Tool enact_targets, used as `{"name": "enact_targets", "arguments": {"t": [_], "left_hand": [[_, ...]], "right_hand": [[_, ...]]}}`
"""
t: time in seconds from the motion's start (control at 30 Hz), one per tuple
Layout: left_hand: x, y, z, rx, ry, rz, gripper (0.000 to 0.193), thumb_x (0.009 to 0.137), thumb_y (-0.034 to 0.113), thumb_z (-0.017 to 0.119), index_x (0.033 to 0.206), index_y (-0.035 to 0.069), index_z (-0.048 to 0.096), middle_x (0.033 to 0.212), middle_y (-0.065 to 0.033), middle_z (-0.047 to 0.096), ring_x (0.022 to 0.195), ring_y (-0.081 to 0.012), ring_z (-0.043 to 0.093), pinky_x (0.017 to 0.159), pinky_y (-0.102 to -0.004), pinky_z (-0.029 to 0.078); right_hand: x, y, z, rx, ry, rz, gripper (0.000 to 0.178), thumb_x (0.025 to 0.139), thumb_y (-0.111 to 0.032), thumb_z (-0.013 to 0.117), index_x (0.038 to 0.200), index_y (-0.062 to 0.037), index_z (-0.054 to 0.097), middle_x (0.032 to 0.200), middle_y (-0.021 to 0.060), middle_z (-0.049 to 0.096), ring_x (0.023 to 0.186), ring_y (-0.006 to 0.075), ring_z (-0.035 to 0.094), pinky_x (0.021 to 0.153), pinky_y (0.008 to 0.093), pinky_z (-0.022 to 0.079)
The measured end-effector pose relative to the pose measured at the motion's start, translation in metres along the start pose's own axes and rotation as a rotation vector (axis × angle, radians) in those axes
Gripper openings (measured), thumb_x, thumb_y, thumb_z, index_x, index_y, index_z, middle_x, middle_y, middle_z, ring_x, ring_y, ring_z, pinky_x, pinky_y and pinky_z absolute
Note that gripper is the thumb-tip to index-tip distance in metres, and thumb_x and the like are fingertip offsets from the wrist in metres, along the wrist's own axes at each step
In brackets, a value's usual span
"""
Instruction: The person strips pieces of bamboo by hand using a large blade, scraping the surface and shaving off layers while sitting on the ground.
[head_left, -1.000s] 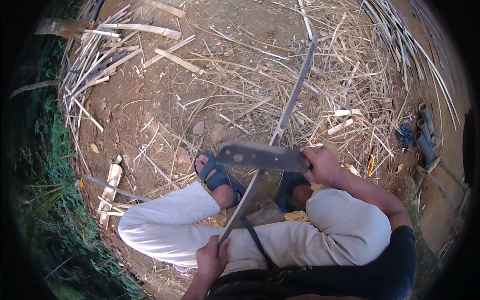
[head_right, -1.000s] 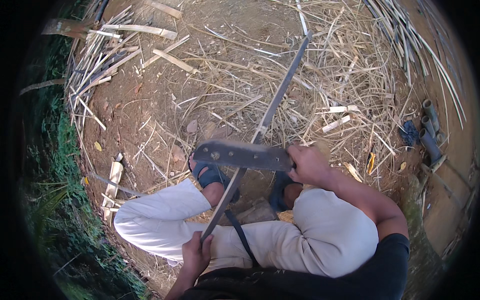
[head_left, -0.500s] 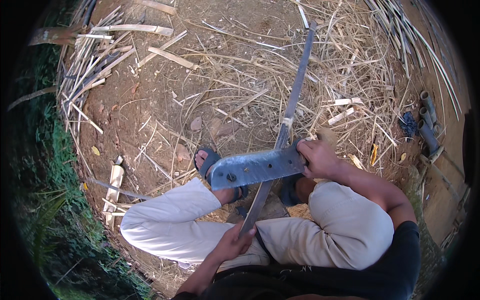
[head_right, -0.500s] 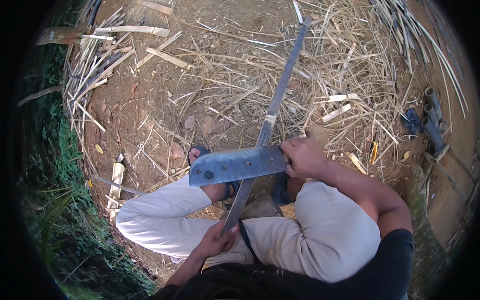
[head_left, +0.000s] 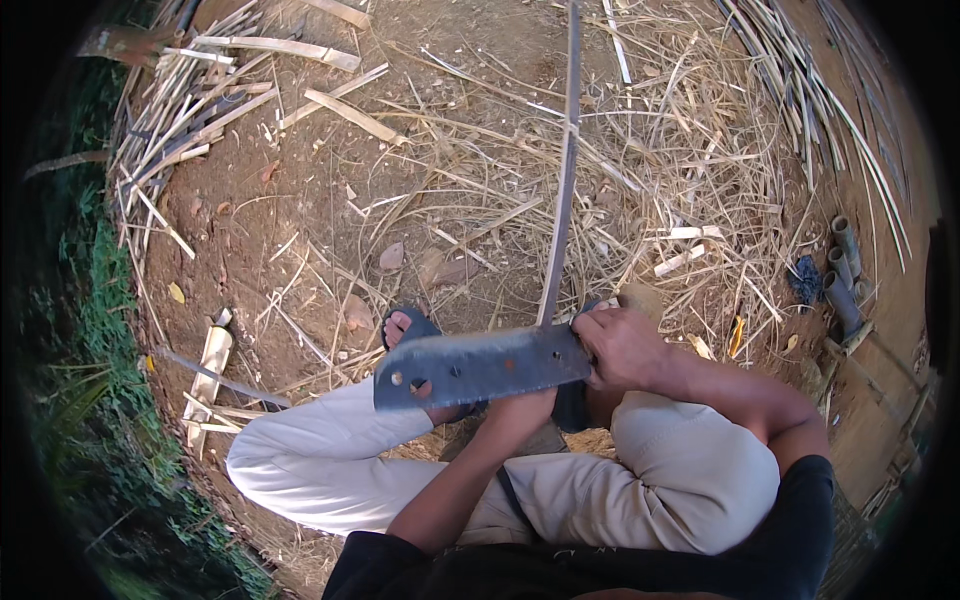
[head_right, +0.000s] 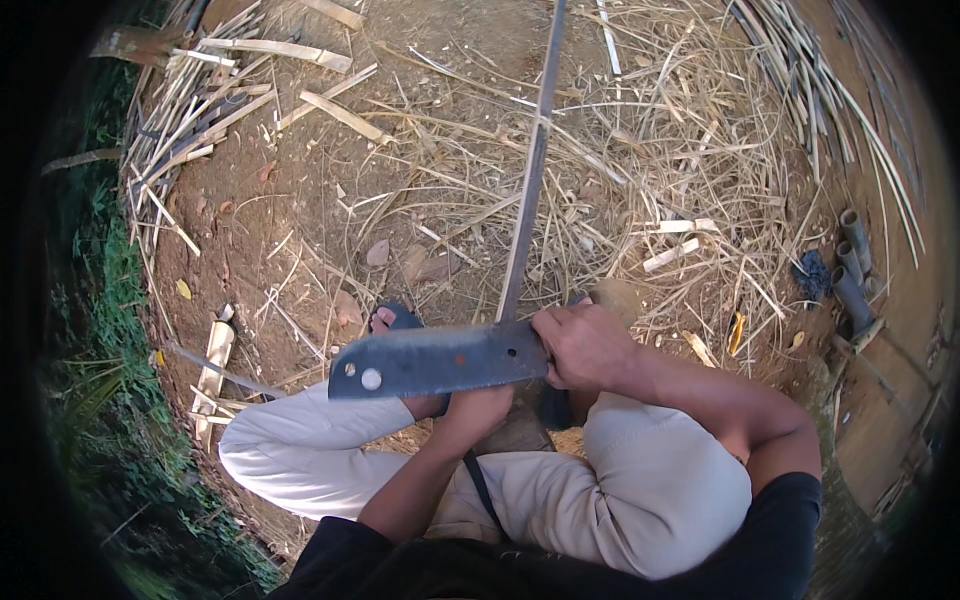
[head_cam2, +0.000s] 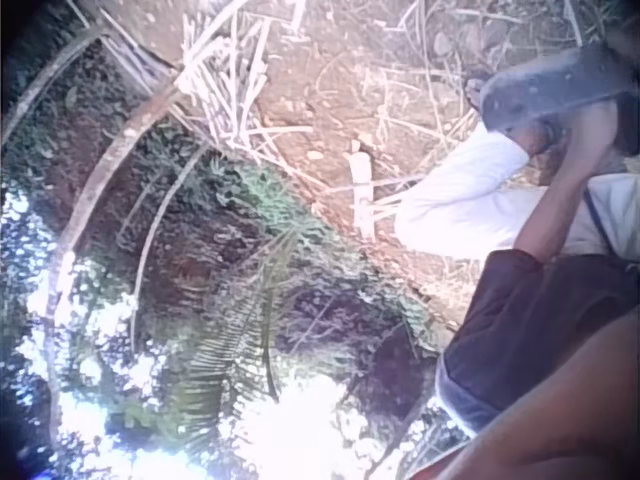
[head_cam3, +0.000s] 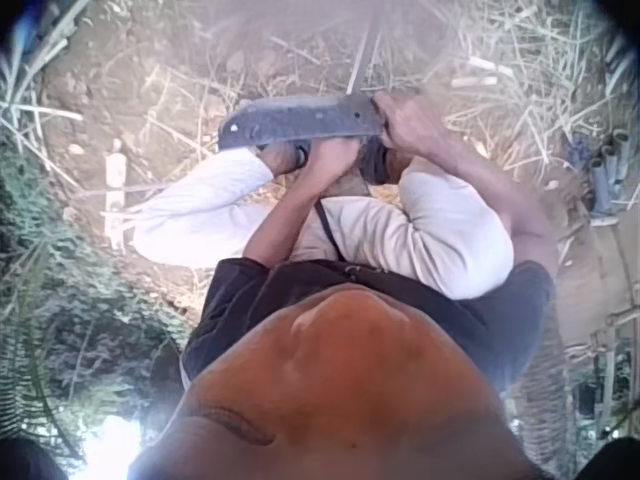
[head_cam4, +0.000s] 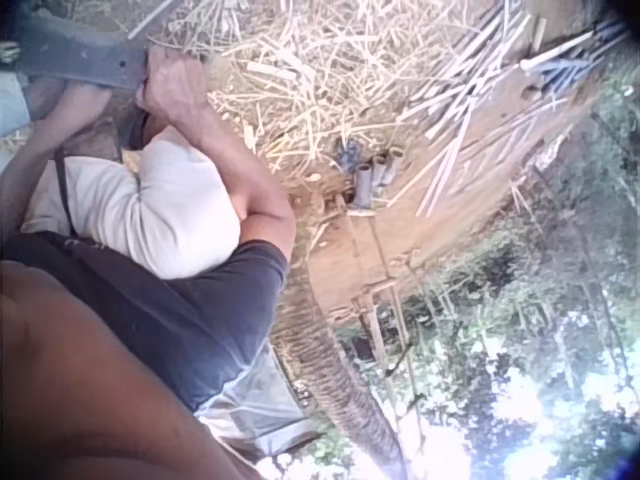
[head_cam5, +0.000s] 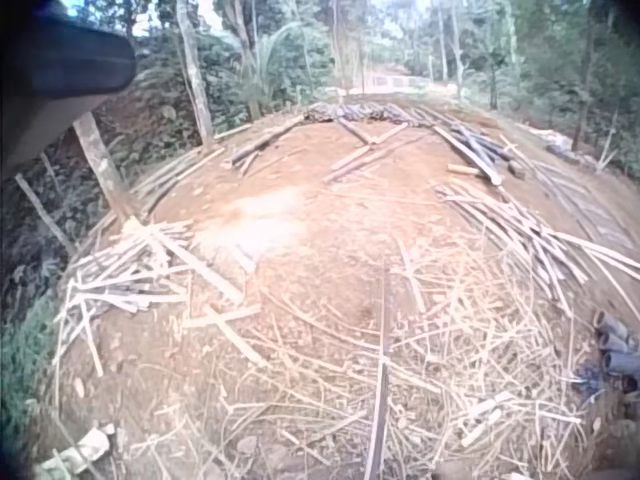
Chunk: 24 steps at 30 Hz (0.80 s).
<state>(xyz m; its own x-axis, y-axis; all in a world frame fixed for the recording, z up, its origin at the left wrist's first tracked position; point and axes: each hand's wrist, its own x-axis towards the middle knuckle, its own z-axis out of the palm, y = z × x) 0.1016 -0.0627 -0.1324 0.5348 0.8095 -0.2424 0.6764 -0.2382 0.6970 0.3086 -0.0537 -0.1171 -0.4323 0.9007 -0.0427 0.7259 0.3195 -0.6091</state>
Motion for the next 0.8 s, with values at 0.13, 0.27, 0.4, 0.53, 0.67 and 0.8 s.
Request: {"name": "enact_targets", "arguments": {"t": [0.13,0.27,0.4,0.53,0.67,0.8], "left_hand": [[0.012,0.011,0.003,-0.053,0.125,-0.032,0.024,0.088,0.013,0.057,0.108,0.0,0.061,0.098,-0.0254,0.064,0.095,-0.0453,0.061,0.082,-0.0542,0.046],[0.015,0.028,-0.013,-0.166,-0.004,-0.419,0.024,0.098,0.023,0.053,0.102,0.0,0.056,0.082,-0.0272,0.063,0.079,-0.049,0.061,0.07,-0.0571,0.046],[0.009,0.037,-0.025,-0.217,-0.003,-0.421,0.026,0.101,0.026,0.048,0.098,0.0,0.053,0.078,-0.0285,0.063,0.075,-0.0507,0.06,0.066,-0.0591,0.044],[0.0,0.025,-0.013,-0.107,0.127,-0.231,0.025,0.101,0.023,0.048,0.098,-0.002,0.054,0.076,-0.0278,0.061,0.075,-0.05,0.06,0.065,-0.0554,0.044],[-0.008,0.027,-0.027,-0.175,0.045,-0.349,0.023,0.101,0.019,0.048,0.097,-0.003,0.053,0.073,-0.0261,0.061,0.072,-0.0493,0.059,0.063,-0.053,0.045],[-0.02,0.034,-0.044,-0.214,-0.102,-0.442,0.025,0.101,0.023,0.046,0.096,-0.001,0.05,0.072,-0.0279,0.06,0.071,-0.0498,0.059,0.063,-0.0572,0.044]], "right_hand": [[0.003,0.008,-0.006,-0.084,-0.042,0.141,0.035,0.066,-0.018,0.072,0.089,-0.0016,0.051,0.076,0.0172,0.062,0.069,0.0356,0.065,0.065,0.0437,0.053],[0.009,0.054,-0.024,-0.191,-0.093,0.431,0.031,0.073,-0.019,0.071,0.092,-0.0007,0.053,0.078,0.02,0.066,0.07,0.0363,0.067,0.065,0.0451,0.055],[0.019,0.062,-0.046,-0.165,-0.085,0.663,0.032,0.074,-0.02,0.072,0.093,-0.0016,0.055,0.079,0.0199,0.067,0.072,0.0357,0.068,0.067,0.0448,0.056],[0.007,0.021,-0.027,-0.173,-0.129,0.175,0.036,0.066,-0.021,0.074,0.091,-0.0044,0.054,0.081,0.0157,0.066,0.075,0.033,0.068,0.069,0.0429,0.054],[0.005,0.035,-0.009,-0.172,-0.053,0.144,0.037,0.066,-0.021,0.075,0.091,-0.0054,0.053,0.082,0.0143,0.066,0.076,0.0317,0.068,0.068,0.0422,0.053],[0.023,0.08,-0.044,-0.289,-0.07,0.702,0.028,0.081,-0.021,0.07,0.099,-0.0036,0.056,0.082,0.0191,0.069,0.071,0.0347,0.069,0.067,0.0463,0.055]]}}
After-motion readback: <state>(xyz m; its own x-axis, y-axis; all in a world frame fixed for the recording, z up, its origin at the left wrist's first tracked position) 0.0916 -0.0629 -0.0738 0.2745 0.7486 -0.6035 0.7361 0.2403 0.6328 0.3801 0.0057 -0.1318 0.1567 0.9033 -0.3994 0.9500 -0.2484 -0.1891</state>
